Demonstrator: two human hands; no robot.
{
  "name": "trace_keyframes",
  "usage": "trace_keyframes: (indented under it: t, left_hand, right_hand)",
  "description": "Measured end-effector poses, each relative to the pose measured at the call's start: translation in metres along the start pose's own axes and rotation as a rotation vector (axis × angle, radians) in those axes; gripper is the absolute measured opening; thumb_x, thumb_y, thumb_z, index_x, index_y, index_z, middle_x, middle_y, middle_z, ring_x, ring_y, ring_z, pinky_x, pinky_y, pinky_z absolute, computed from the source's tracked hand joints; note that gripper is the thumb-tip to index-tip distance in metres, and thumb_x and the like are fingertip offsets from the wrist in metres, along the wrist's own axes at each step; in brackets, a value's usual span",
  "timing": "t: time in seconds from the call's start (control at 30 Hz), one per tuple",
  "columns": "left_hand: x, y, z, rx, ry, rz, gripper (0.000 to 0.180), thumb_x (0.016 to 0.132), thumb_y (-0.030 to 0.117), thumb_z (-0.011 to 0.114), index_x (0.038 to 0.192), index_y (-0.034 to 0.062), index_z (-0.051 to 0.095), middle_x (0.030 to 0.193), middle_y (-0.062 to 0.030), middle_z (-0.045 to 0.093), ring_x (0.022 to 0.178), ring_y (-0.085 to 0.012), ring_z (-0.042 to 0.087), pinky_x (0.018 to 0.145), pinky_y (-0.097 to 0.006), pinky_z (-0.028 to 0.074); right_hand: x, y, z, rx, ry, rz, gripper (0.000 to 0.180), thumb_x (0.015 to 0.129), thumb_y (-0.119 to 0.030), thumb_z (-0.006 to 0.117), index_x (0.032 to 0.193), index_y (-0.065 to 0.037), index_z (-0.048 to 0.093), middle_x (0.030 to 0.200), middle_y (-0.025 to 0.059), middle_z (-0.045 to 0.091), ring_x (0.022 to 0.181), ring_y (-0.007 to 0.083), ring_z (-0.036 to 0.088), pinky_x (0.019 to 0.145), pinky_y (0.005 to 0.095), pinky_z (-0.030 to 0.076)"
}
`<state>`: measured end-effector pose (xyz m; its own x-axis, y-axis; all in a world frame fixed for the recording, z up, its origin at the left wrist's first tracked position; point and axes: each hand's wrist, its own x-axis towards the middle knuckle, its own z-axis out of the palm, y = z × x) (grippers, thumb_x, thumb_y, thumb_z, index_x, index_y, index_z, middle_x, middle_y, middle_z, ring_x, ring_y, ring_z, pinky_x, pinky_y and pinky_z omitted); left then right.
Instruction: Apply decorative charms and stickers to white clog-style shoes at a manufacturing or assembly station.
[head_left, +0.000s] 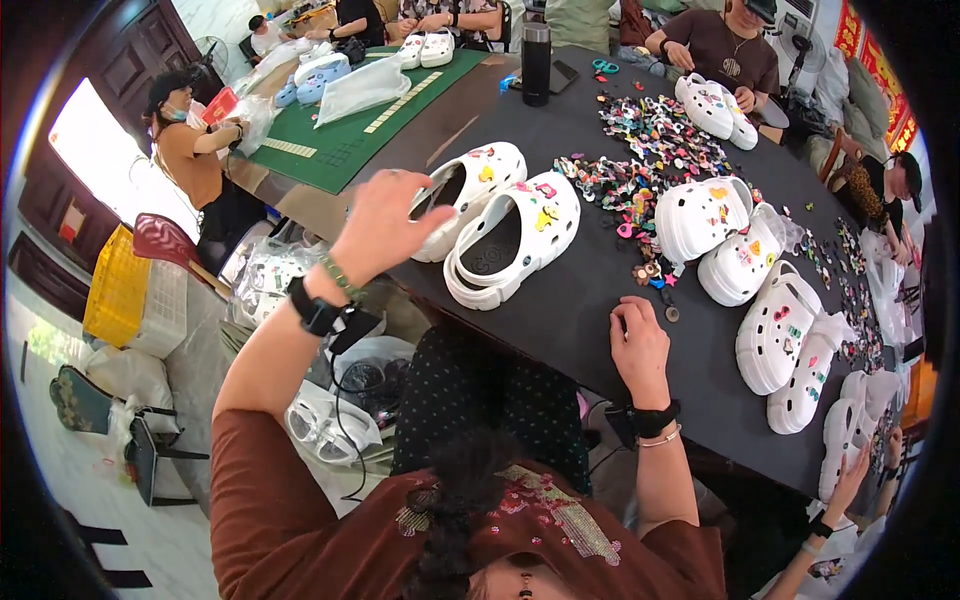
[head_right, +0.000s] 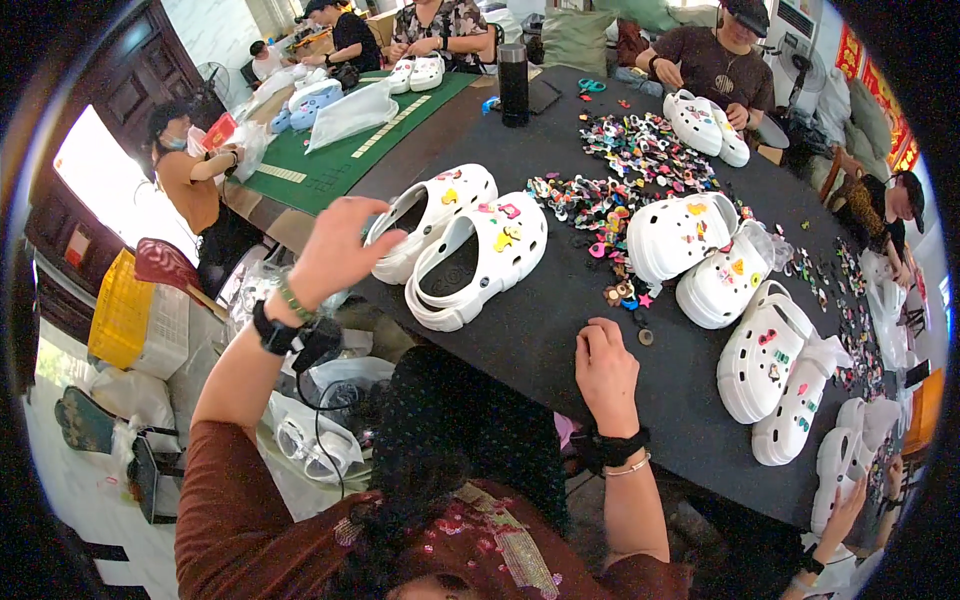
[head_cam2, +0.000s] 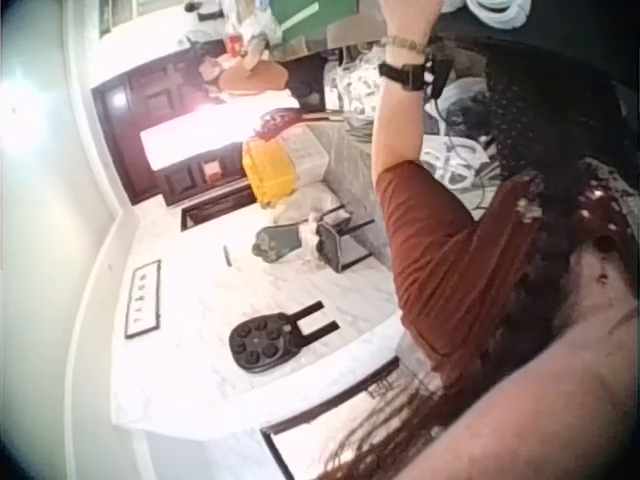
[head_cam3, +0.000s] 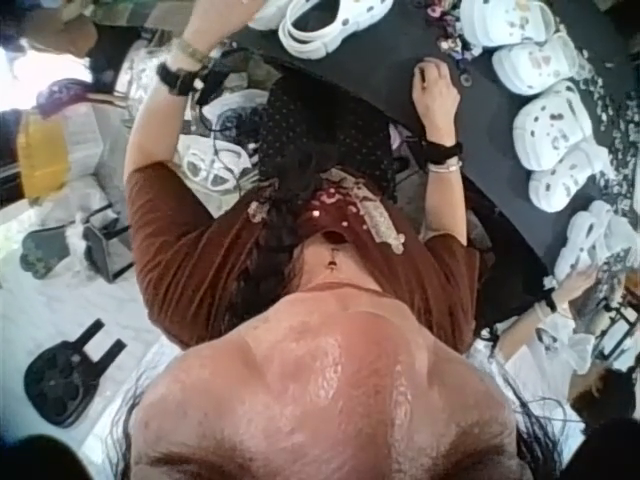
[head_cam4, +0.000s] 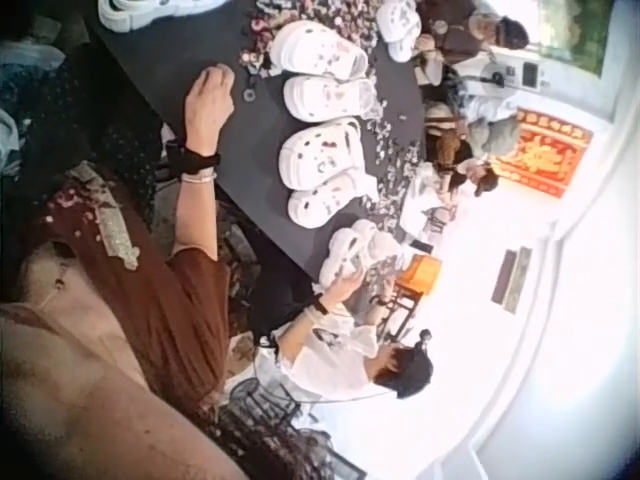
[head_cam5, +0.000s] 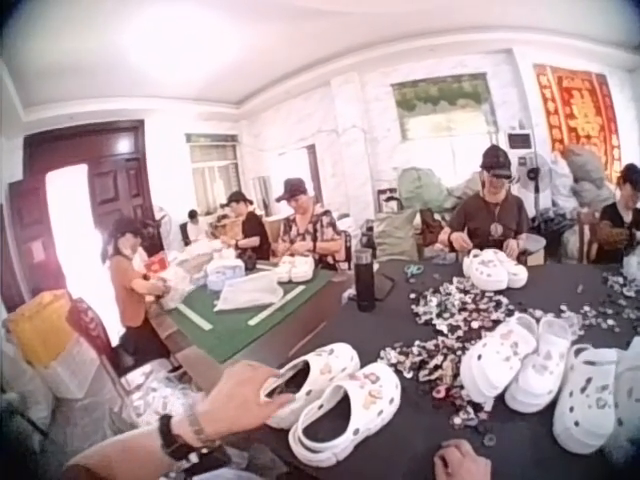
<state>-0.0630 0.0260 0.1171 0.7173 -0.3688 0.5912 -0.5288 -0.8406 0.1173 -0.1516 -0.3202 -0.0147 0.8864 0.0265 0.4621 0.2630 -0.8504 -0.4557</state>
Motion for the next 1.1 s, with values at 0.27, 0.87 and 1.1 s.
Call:
trace_keyframes:
  t: [0.27, 0.87, 1.1]
  left_hand:
    - [0.008, 0.009, 0.049, 0.148, -0.541, -0.295, 0.068, 0.069, 0.068, 0.067, 0.088, 0.0025, 0.065, 0.090, -0.0173, 0.066, 0.092, -0.0333, 0.061, 0.084, -0.046, 0.039]
    - [-0.009, -0.007, 0.067, -0.033, -0.394, -0.204, 0.028, 0.076, 0.026, 0.070, 0.080, -0.0007, 0.060, 0.079, -0.0219, 0.064, 0.082, -0.0414, 0.062, 0.074, -0.046, 0.049]
    - [-0.016, -0.023, 0.041, -0.125, -0.315, -0.244, 0.027, 0.075, 0.026, 0.071, 0.080, 0.0005, 0.062, 0.078, -0.0216, 0.063, 0.078, -0.0417, 0.061, 0.070, -0.047, 0.047]
  right_hand:
    - [-0.002, -0.001, 0.000, -0.010, 0.018, -0.015, 0.007, 0.087, -0.011, 0.062, 0.089, -0.006, 0.059, 0.105, 0.0089, 0.063, 0.072, 0.0322, 0.065, 0.061, 0.0404, 0.054]
    - [-0.001, -0.001, 0.003, -0.023, -0.001, -0.007, 0.006, 0.086, -0.012, 0.062, 0.090, -0.008, 0.059, 0.107, 0.0070, 0.062, 0.073, 0.0304, 0.065, 0.061, 0.0397, 0.053]
    - [0.006, -0.008, 0.000, -0.029, -0.030, -0.001, 0.007, 0.085, -0.009, 0.063, 0.089, -0.007, 0.058, 0.106, 0.0079, 0.062, 0.070, 0.0303, 0.065, 0.058, 0.0382, 0.053]
